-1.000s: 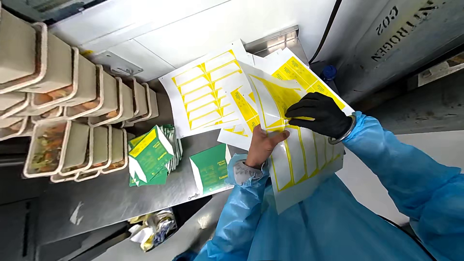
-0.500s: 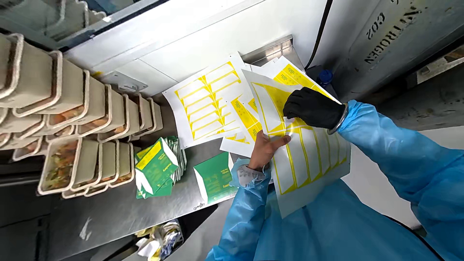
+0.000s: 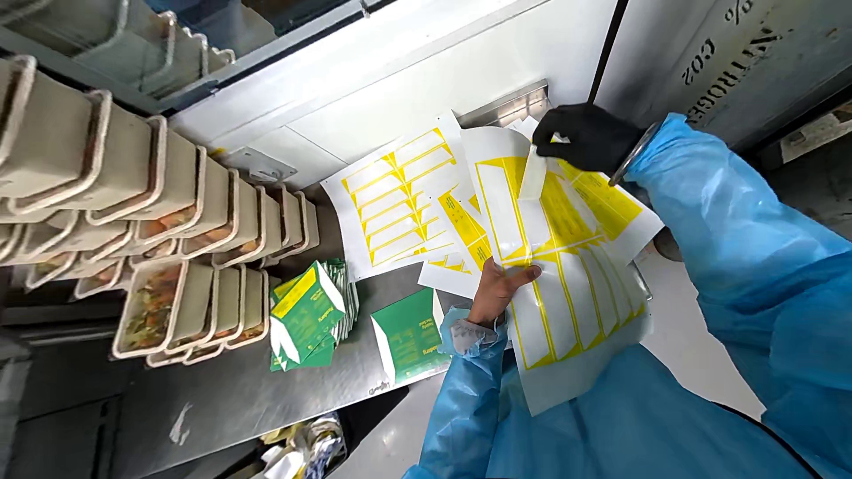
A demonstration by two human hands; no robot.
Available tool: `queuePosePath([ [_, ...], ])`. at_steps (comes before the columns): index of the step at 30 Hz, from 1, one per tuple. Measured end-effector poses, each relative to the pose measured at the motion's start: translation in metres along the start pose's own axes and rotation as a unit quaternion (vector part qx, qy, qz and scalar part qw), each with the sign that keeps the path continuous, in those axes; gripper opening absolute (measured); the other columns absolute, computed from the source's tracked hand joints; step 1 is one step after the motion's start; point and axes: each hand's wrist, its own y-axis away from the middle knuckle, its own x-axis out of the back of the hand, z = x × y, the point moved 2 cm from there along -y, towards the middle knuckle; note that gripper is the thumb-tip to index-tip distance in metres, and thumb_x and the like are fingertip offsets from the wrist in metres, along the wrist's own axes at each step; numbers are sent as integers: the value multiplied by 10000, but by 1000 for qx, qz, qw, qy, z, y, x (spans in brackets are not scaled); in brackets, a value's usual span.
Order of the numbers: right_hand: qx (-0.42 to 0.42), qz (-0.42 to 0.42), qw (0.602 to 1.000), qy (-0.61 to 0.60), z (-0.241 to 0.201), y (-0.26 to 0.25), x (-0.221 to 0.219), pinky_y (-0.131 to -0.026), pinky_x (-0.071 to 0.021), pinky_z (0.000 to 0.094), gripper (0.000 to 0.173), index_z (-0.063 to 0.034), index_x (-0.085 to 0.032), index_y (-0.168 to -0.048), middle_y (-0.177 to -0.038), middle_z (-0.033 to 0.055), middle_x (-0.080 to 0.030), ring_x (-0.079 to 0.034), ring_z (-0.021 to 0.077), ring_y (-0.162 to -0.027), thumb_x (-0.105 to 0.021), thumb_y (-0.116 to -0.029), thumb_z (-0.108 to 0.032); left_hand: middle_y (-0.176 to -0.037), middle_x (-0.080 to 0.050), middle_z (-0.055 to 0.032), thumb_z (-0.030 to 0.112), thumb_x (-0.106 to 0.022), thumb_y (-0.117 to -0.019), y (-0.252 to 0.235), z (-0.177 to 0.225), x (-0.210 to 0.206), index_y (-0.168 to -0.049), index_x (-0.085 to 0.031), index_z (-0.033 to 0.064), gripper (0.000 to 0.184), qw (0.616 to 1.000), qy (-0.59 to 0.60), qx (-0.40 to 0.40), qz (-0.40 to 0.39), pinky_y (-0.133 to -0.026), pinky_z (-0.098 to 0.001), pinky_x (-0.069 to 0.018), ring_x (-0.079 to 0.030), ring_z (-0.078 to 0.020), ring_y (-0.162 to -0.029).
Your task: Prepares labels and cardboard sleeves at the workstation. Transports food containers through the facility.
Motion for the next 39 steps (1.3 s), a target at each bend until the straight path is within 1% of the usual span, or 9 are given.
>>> queuePosePath([
  [5, -96, 103, 990, 10, 19, -7, 70, -823, -559, 469, 226, -67, -725, -1048, -975, 95, -720, -686, 215, -873, -635, -987, -265, -974, -764, -110, 108, -831, -849, -16, -3, 19, -1174, -712, 97, 347, 1000, -17, 15, 13, -726, -361, -636, -743, -197, -808],
  [9, -164, 198, 966, 31, 8, 17, 127, -817, -551, 454, 236, -60, -711, -1052, -991, 113, -706, -675, 210, -890, -626, -993, -272, -939, -770, -118, 148, -871, -824, -41, -3, 38, -1149, -698, 25, 388, 990, -108, 23, 86, -738, -390, -645, -754, -214, -797],
  [14, -277, 322, 895, -137, -16, 61, 141, -727, -579, 331, 202, -48, -700, -1114, -953, 55, -714, -670, 119, -781, -672, -978, -196, -1059, -731, -203, 272, -924, -772, -99, -28, 59, -1317, -595, 10, 689, 958, -216, 50, 183, -833, -523, -610, -737, -316, -918],
  [19, -349, 325, 838, -264, -42, 100, 74, -652, -591, 338, 231, -8, -678, -1164, -902, 82, -721, -684, 158, -723, -604, -1021, -173, -1411, -501, -352, 348, -879, -810, -111, -15, 56, -1535, -399, 0, 937, 880, -381, -31, 281, -1020, -717, -437, -515, -566, -1252],
  [22, -368, 322, 823, -290, -62, 110, 24, -618, -573, 312, 185, -23, -697, -1089, -842, 73, -723, -674, 146, -689, -630, -1012, -177, -1194, -677, -220, 240, -679, -985, -73, 8, 44, -1417, -547, 6, 509, 875, -356, -197, 264, -913, -562, -564, -679, -366, -1058],
  [25, -364, 318, 813, -325, -93, 106, -30, -619, -568, 301, 178, -13, -715, -1047, -821, 75, -733, -678, 151, -688, -638, -1005, -169, -1114, -740, -50, 191, -578, -1045, -18, 32, 22, -1309, -657, 63, 305, 919, -248, -279, 127, -902, -401, -618, -721, -147, -993],
  [29, -309, 305, 844, -315, -145, 86, -91, -635, -573, 318, 172, -33, -718, -1084, -837, 73, -733, -677, 168, -711, -630, -1009, -159, -1312, -676, -27, 220, -533, -1070, 24, 49, 17, -1382, -632, 113, 344, 934, -191, -293, 65, -981, -389, -598, -672, -138, -1157],
  [34, -251, 320, 905, -121, -198, 55, -156, -601, -574, 276, 129, -149, -749, -1066, -869, -33, -732, -672, 77, -713, -670, -988, -216, -1282, -689, -42, 266, -481, -1094, 45, 41, 57, -1371, -633, 72, 371, 941, -183, -264, 105, -993, -362, -586, -672, -122, -1148],
  [39, -106, 154, 982, -30, -236, 33, -213, -981, -562, 367, 320, -79, -705, -1260, -1268, 53, -704, -660, 173, -1159, -531, -1044, -238, -1200, -717, -34, 367, -656, -1011, 73, 27, 115, -1344, -635, 88, 435, 961, -139, -157, 178, -926, -369, -625, -715, -132, -1049],
])
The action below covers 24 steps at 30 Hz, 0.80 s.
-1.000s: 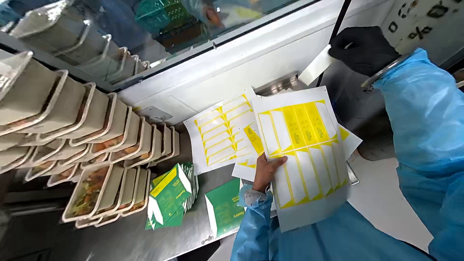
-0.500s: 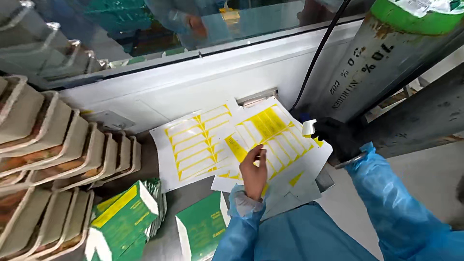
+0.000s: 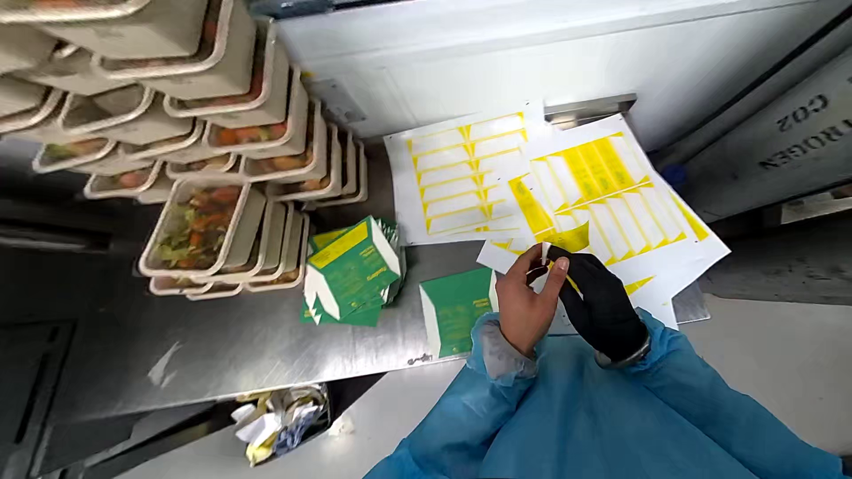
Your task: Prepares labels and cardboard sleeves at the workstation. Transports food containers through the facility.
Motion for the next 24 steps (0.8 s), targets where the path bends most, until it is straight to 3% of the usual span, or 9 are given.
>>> queuePosePath([
  [3, 12, -59, 998, 6, -12, 8, -25, -1017, -547, 383, 325, -121, -714, -1279, -1312, 12, -697, -645, 160, -1210, -541, -1044, -264, -1089, -741, -41, 337, -715, -976, 11, -23, 39, -1255, -679, 98, 369, 997, 8, 67, 35, -834, -382, -641, -733, -160, -945],
  [5, -55, -19, 998, 35, -10, 11, -33, -939, -582, 383, 312, -170, -728, -1258, -1243, -20, -724, -672, 148, -1137, -622, -996, -301, -1026, -746, -73, 265, -674, -1010, 19, -39, 58, -1203, -694, 68, 276, 991, 52, 103, 67, -813, -422, -650, -742, -207, -891],
  [7, -135, 24, 990, 44, -2, 13, -41, -801, -585, 417, 375, -184, -724, -1241, -1158, 14, -724, -678, 188, -1026, -718, -932, -397, -997, -748, -97, 211, -621, -1041, 28, -46, 73, -1141, -707, 43, 214, 980, 102, 134, 109, -808, -433, -654, -749, -232, -876],
  [10, -227, 8, 974, -12, 9, 12, -51, -716, -571, 422, 523, -167, -677, -1284, -1195, 45, -701, -676, 198, -967, -788, -867, -463, -993, -750, -121, 170, -581, -1057, 37, -54, 87, -1098, -710, 4, 214, 968, 148, 144, 142, -807, -450, -660, -757, -257, -887],
  [13, -263, -11, 964, -46, 6, 12, -59, -633, -580, 350, 293, -167, -714, -1091, -974, -18, -732, -690, 121, -796, -773, -899, -380, -1037, -748, -110, 212, -504, -1092, 47, -55, 94, -1129, -712, 29, 279, 962, 171, 160, 137, -818, -453, -653, -753, -255, -916],
  [15, -274, -22, 960, -46, 2, 12, -63, -594, -558, 359, 168, -155, -735, -1004, -829, -26, -719, -671, 116, -701, -722, -936, -308, -1058, -747, -116, 221, -462, -1105, 49, -57, 98, -1146, -709, 28, 316, 956, 196, 169, 139, -818, -457, -652, -754, -262, -922],
  [21, -294, -32, 952, -77, -14, 13, -71, -547, -533, 335, 155, -175, -750, -976, -776, -35, -710, -649, 100, -644, -724, -945, -324, -1216, -713, -93, 283, -526, -1084, 54, -76, 104, -1249, -700, 72, 319, 951, 158, 192, 183, -863, -473, -641, -722, -264, -1067],
  [24, -291, -46, 952, -78, -19, 12, -73, -528, -522, 309, 137, -190, -746, -950, -759, -52, -700, -633, 84, -619, -735, -940, -326, -1361, -585, -90, 207, -617, -1039, 55, -92, 110, -1186, -725, 74, 226, 947, 161, 167, 224, -897, -461, -634, -659, -267, -1155],
])
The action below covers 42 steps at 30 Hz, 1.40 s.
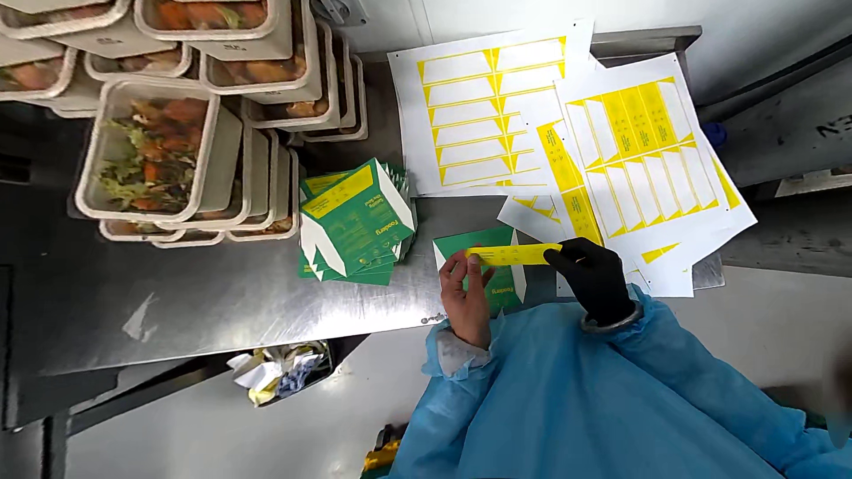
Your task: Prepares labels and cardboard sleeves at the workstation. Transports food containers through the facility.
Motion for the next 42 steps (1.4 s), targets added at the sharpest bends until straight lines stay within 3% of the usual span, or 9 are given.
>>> queuePosePath([
  [4, -5, -7, 1000, 0, 7, -8, -6, -548, -532, 322, 144, -173, -757, -961, -767, -36, -710, -646, 92, -636, -734, -938, -313, -1097, -739, -29, 81, -644, -1005, -10, -6, 25, -1262, -702, 46, 265, 998, -26, -46, 45, -862, -341, -618, -720, -129, -891],
  [8, -20, -64, 997, -45, 12, -24, -9, -588, -551, 331, 132, -139, -757, -972, -781, -2, -720, -656, 111, -654, -734, -952, -267, -1005, -731, -29, 135, -641, -1018, -30, -21, 47, -1221, -702, 38, 233, 998, -55, -17, 29, -831, -342, -619, -710, -133, -857],
  [10, -21, -93, 994, -56, 9, -27, -10, -581, -548, 323, 119, -135, -756, -969, -766, 2, -713, -646, 107, -642, -732, -954, -250, -1058, -709, -49, 226, -641, -1025, -33, -24, 47, -1287, -656, 50, 316, 999, -51, -4, -7, -861, -379, -607, -697, -164, -924],
  [13, -34, -105, 993, -48, 1, -26, -13, -570, -536, 328, 113, -155, -763, -964, -756, -7, -713, -641, 101, -630, -744, -941, -264, -1339, -613, -71, 441, -779, -880, -30, -15, 40, -1499, -462, 96, 776, 993, -74, -10, -87, -965, -404, -577, -629, -197, -1191],
  [18, -43, -87, 994, -58, -2, -22, -23, -551, -533, 317, 113, -149, -761, -947, -736, -6, -708, -639, 101, -615, -764, -921, -259, -1386, -546, -79, 504, -940, -657, -21, -3, 25, -1520, -408, 140, 1077, 981, -170, -71, -56, -985, -430, -567, -565, -208, -1270],
  [23, -40, -78, 994, -66, -5, -22, -30, -542, -530, 307, 107, -159, -761, -950, -735, -17, -709, -637, 93, -608, -761, -922, -262, -1246, -561, -76, 554, -920, -668, -19, 0, 19, -1466, -431, 107, 1037, 956, -271, -115, -14, -943, -402, -531, -568, -197, -1143],
  [29, -31, -80, 992, -88, -8, -23, -33, -514, -515, 286, 76, -148, -760, -944, -721, -10, -699, -621, 96, -583, -761, -926, -222, -1038, -678, -47, 213, -716, -949, -27, -4, 26, -1341, -500, 28, 484, 966, -219, -131, 34, -903, -373, -595, -683, -145, -992],
  [34, -39, -77, 993, -84, -1, -34, -38, -554, -530, 273, 102, -149, -769, -926, -729, -33, -708, -631, 63, -609, -770, -913, -250, -988, -715, -54, 72, -760, -916, -34, -7, 34, -1283, -530, 12, 437, 985, -139, -85, 53, -847, -323, -630, -724, -140, -921],
  [42, -82, -136, 985, 68, 30, -73, -91, -706, -536, 517, 266, -129, -770, -888, -800, 48, -728, -687, 216, -760, -768, -884, -396, -930, -732, -98, 176, -828, -883, -75, -37, 54, -1180, -521, 20, 455, 962, -260, 28, 81, -786, -396, -606, -727, -186, -826],
])
